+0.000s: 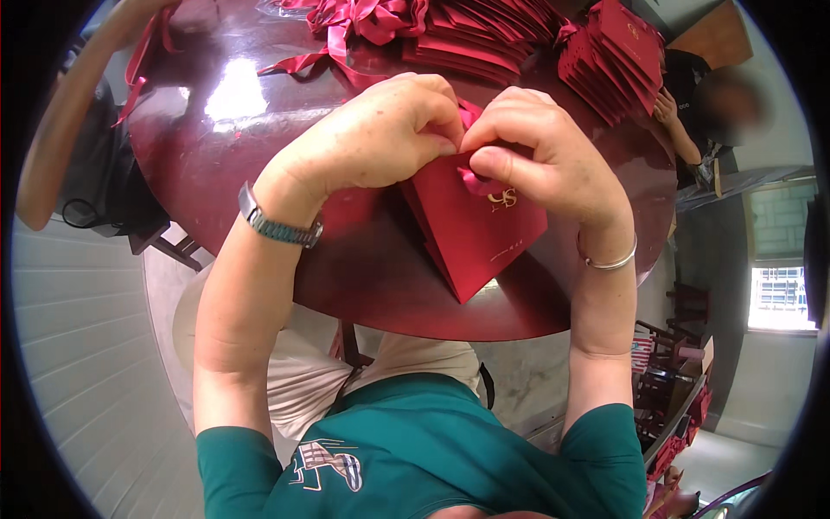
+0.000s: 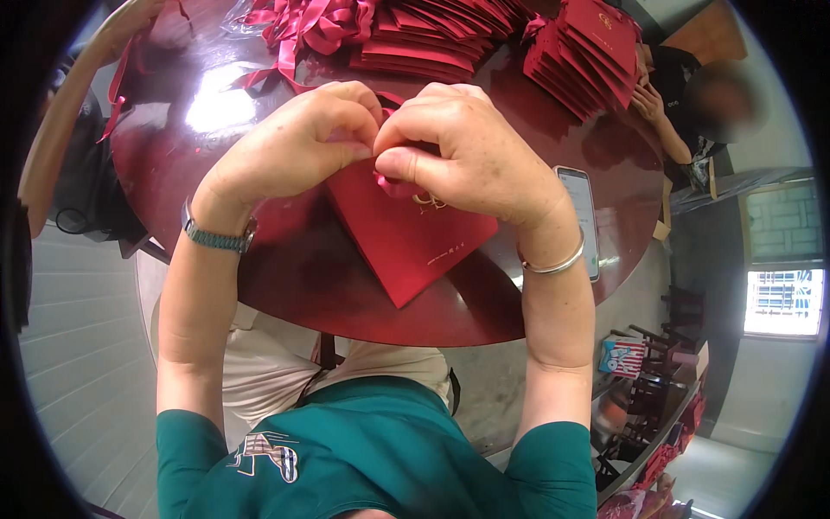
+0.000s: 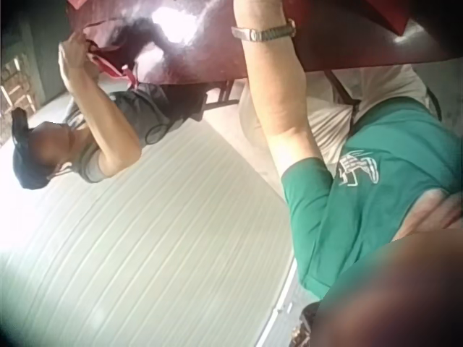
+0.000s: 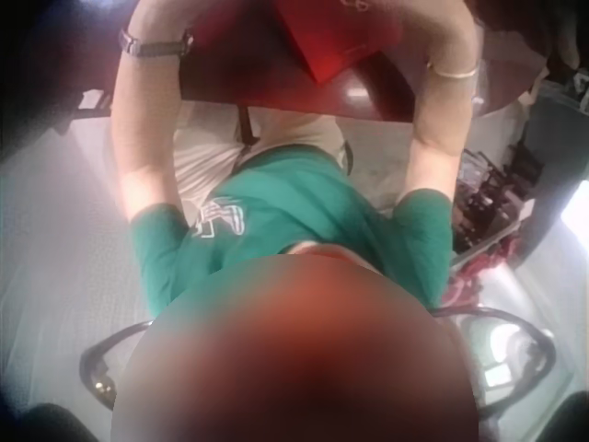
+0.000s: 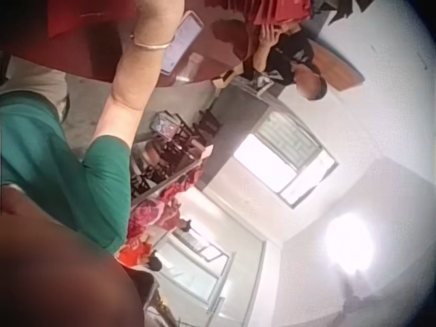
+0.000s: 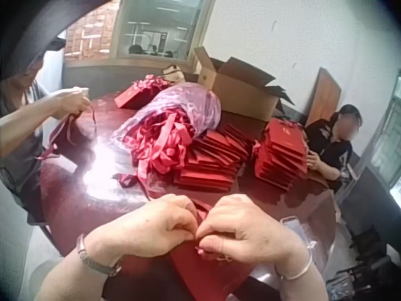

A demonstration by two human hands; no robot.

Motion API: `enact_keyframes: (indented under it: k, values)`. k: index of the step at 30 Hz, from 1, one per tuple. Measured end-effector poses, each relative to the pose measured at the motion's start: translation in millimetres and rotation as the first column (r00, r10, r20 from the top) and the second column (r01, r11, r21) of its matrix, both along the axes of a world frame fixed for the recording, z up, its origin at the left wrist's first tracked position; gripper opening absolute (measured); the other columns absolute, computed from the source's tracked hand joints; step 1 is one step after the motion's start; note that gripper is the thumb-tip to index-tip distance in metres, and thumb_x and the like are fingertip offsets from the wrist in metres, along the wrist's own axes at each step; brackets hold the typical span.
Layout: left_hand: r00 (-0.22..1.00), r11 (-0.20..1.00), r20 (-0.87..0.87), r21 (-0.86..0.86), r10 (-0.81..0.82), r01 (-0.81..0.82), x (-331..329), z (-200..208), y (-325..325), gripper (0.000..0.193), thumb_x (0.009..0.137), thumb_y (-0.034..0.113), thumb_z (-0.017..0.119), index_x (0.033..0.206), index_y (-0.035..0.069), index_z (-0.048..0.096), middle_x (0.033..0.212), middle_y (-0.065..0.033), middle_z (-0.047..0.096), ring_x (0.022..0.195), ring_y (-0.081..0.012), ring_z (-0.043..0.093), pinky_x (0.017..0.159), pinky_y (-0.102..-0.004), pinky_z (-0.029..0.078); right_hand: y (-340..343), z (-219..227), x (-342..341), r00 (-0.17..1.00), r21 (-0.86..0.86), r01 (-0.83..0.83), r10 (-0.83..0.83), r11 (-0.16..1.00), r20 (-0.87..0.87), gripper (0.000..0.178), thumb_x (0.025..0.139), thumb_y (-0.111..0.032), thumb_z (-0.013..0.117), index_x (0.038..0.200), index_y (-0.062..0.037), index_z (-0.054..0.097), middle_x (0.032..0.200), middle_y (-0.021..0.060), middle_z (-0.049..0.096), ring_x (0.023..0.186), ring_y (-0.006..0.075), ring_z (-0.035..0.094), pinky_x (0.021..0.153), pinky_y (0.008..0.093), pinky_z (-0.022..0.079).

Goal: The person assembles paper gift bags by hand, threading ribbons into the pre-cut slots of folded paper bags to attach handles.

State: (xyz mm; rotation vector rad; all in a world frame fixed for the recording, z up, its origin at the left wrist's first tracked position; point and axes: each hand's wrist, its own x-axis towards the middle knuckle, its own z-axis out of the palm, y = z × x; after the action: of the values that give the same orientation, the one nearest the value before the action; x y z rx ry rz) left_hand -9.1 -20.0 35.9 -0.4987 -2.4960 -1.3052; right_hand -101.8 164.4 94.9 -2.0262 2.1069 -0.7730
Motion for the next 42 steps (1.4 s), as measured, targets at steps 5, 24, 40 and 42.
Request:
enact_keyframes:
  k: [5,24,40,42]
  values:
    - [0.998,0.999,0.064,0.045,0.001,-0.004,-0.7,-1.6,-2.6,0.01,0.078,0.005,0.064,0.087,-0.001,0.066,0.092,-0.0106,0.06,0.086,-0.0237,0.06,0.076,-0.0322,0.048,-4.5,-2.7,4.7,0.996,-0.001,-0.041,0.04,0.999,-0.084,0.006,0.076,-0.003,0.067,0.078,-0.0046,0.061,0.074,0.0032,0.059,0.078,0.0207,0.053,0.08,0.0326,0.039]
    - [0.727,0.719,0.055,-0.214,0.684,-0.661,-13.4,-18.3,-41.5,0.014,0.079,0.013,0.062,0.089,0.005,0.07,0.096,-0.0185,0.063,0.095,-0.0336,0.06,0.085,-0.0396,0.048,25.6,-16.7,-9.0,0.863,0.145,0.18,-0.228,0.973,0.45,0.035,0.07,-0.01,0.073,0.103,-0.0008,0.066,0.093,0.0064,0.06,0.091,0.0176,0.057,0.083,0.0289,0.045]
    - [0.92,0.933,-0.28,-0.156,0.273,-0.324,-0.2,-3.7,50.4,0.026,0.078,0.006,0.067,0.103,0.002,0.065,0.095,-0.0136,0.064,0.087,-0.029,0.06,0.08,-0.0371,0.049,46.6,-18.3,-32.7,0.938,0.096,0.243,-0.259,0.965,0.23,0.027,0.075,-0.016,0.071,0.096,-0.0001,0.065,0.09,0.0088,0.064,0.088,0.0201,0.059,0.079,0.0318,0.047]
    - [0.934,0.927,-0.203,-0.177,0.296,-0.332,-2.5,-4.9,58.7,0.021,0.077,0.009,0.068,0.097,0.002,0.067,0.094,-0.0126,0.064,0.091,-0.0321,0.058,0.082,-0.0397,0.047,37.6,-31.9,-33.1,0.975,-0.024,0.215,-0.213,0.976,0.054,0.023,0.074,-0.017,0.071,0.09,-0.001,0.065,0.086,0.009,0.064,0.086,0.0237,0.059,0.078,0.0334,0.047]
